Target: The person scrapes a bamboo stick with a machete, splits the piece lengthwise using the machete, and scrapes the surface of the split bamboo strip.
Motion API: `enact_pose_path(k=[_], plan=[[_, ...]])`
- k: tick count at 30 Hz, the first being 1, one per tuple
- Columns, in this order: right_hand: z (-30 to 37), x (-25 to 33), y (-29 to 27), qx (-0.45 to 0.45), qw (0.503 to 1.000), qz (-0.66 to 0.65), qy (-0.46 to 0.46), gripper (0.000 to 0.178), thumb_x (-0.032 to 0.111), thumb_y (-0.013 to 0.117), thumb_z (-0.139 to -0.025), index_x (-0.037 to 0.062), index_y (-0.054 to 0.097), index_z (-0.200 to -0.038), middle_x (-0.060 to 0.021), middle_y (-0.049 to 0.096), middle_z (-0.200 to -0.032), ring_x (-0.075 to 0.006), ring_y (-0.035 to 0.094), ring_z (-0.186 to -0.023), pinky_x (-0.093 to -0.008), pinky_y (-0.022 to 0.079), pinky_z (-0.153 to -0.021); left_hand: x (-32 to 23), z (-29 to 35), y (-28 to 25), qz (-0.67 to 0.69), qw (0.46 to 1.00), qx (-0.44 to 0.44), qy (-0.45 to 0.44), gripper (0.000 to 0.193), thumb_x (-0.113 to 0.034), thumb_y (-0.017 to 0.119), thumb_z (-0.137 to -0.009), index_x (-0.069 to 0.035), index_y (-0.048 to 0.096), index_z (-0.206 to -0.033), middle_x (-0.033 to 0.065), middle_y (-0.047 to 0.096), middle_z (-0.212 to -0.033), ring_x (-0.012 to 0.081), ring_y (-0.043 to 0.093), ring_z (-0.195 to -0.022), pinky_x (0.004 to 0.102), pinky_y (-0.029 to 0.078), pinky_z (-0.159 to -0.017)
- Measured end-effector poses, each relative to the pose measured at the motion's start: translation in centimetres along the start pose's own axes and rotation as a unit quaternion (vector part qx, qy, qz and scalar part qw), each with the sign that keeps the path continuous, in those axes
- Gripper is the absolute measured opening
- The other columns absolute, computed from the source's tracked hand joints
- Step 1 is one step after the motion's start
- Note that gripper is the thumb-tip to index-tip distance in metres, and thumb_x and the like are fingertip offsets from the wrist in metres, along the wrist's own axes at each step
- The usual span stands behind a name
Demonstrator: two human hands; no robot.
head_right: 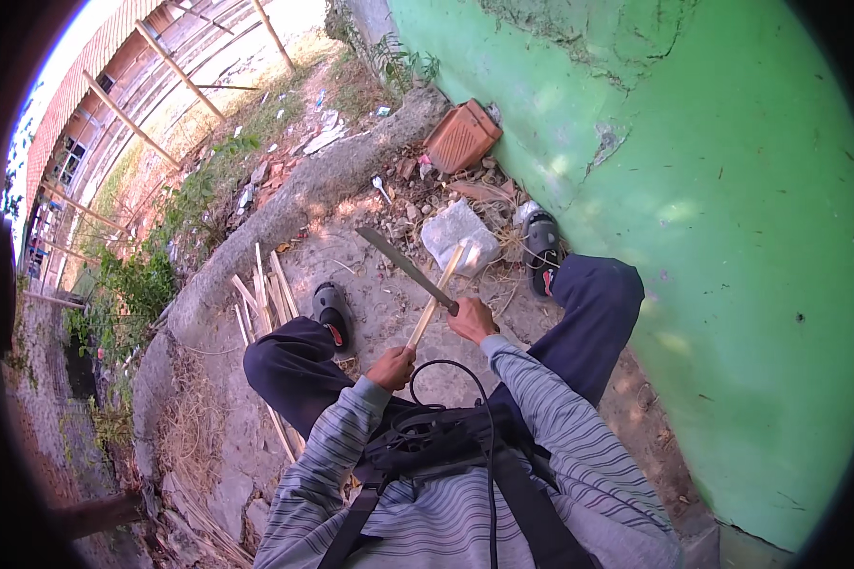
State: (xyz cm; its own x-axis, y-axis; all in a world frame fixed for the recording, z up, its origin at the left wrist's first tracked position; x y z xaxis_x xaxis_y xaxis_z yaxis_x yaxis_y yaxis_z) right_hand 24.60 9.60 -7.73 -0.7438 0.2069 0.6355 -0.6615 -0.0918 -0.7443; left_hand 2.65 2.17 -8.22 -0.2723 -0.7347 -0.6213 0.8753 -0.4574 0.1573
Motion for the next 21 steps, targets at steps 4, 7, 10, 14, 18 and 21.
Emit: enact_pose_path(k=[4, 7, 10, 14, 18, 21], plan=[[2.5, 3.0, 0.9, 0.059, 0.997, 0.007, -0.039, 0.027, 0.031, 0.069, -0.083, 0.0055, 0.074, -0.09, -0.0238, 0.072, -0.086, -0.0456, 0.07, -0.085, -0.0528, 0.056, -0.078, 0.7, 0.1, -0.7, -0.028, 0.999, -0.026, 0.025, 0.04, -0.045, 0.045, -0.107, -0.013, 0.049, -0.084, -0.0047, 0.038, -0.059, 0.0104, 0.036, -0.042, 0.0312, 0.027, -0.037], [0.8, 1.1, 0.2, 0.024, 0.999, 0.01, -0.023, 0.026, 0.03, 0.069, -0.083, 0.0049, 0.073, -0.088, -0.0238, 0.072, -0.085, -0.0454, 0.07, -0.083, -0.052, 0.057, -0.076, 0.2, 2.2, -0.3, -0.067, 0.996, -0.045, 0.031, 0.038, -0.044, 0.046, -0.107, -0.014, 0.049, -0.085, -0.0045, 0.038, -0.06, 0.0095, 0.036, -0.043, 0.0303, 0.028, -0.038], [-0.9, -1.2, -0.7, -0.012, 1.0, -0.002, 0.011, 0.026, 0.028, 0.067, -0.083, 0.0033, 0.073, -0.086, -0.0239, 0.071, -0.084, -0.0455, 0.07, -0.081, -0.0514, 0.057, -0.073, 0.8, 3.1, 0.1, -0.043, 0.998, -0.035, 0.023, 0.038, -0.044, 0.046, -0.107, -0.013, 0.051, -0.086, -0.0036, 0.042, -0.061, 0.0103, 0.039, -0.044, 0.0309, 0.03, -0.038], [0.3, 0.6, 0.2, 0.018, 1.0, -0.017, -0.018, 0.027, 0.028, 0.067, -0.082, 0.0022, 0.073, -0.087, -0.025, 0.071, -0.087, -0.0451, 0.07, -0.087, -0.0532, 0.055, -0.078, 2.0, 2.9, -0.4, 0.054, 0.998, 0.001, -0.025, 0.036, -0.042, 0.048, -0.107, -0.012, 0.054, -0.088, -0.0018, 0.045, -0.061, 0.012, 0.043, -0.044, 0.0317, 0.033, -0.039], [-0.6, -0.7, 0.6, 0.035, 0.999, 0.016, -0.032, 0.025, 0.028, 0.068, -0.081, 0.0049, 0.074, -0.088, -0.024, 0.072, -0.088, -0.0452, 0.07, -0.085, -0.0536, 0.056, -0.078, 4.2, 2.6, -1.3, 0.013, 1.0, -0.004, 0.017, 0.033, -0.04, 0.05, -0.106, -0.012, 0.053, -0.089, -0.0007, 0.045, -0.06, 0.0134, 0.043, -0.043, 0.0326, 0.033, -0.04], [-1.3, -1.9, 0.6, 0.019, 0.999, -0.042, 0.012, 0.027, 0.03, 0.071, -0.08, 0.0035, 0.073, -0.088, -0.0245, 0.072, -0.088, -0.0442, 0.07, -0.087, -0.0526, 0.056, -0.079, 1.0, 5.5, -0.7, -0.352, 0.781, -0.091, 0.508, 0.03, -0.037, 0.049, -0.107, -0.012, 0.053, -0.091, -0.0008, 0.045, -0.061, 0.0135, 0.043, -0.044, 0.0332, 0.033, -0.04]])
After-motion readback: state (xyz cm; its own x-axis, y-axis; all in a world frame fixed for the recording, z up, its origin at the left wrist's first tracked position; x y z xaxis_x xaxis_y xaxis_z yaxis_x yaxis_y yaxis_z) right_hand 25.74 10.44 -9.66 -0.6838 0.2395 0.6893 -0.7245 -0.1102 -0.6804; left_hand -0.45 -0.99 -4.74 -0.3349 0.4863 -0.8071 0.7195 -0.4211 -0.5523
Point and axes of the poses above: each hand's wrist, its own z-axis away from the middle knuckle, its own y-axis out of the palm, x = y × z, the point moved 7 cm from there along -z, towards the middle knuckle
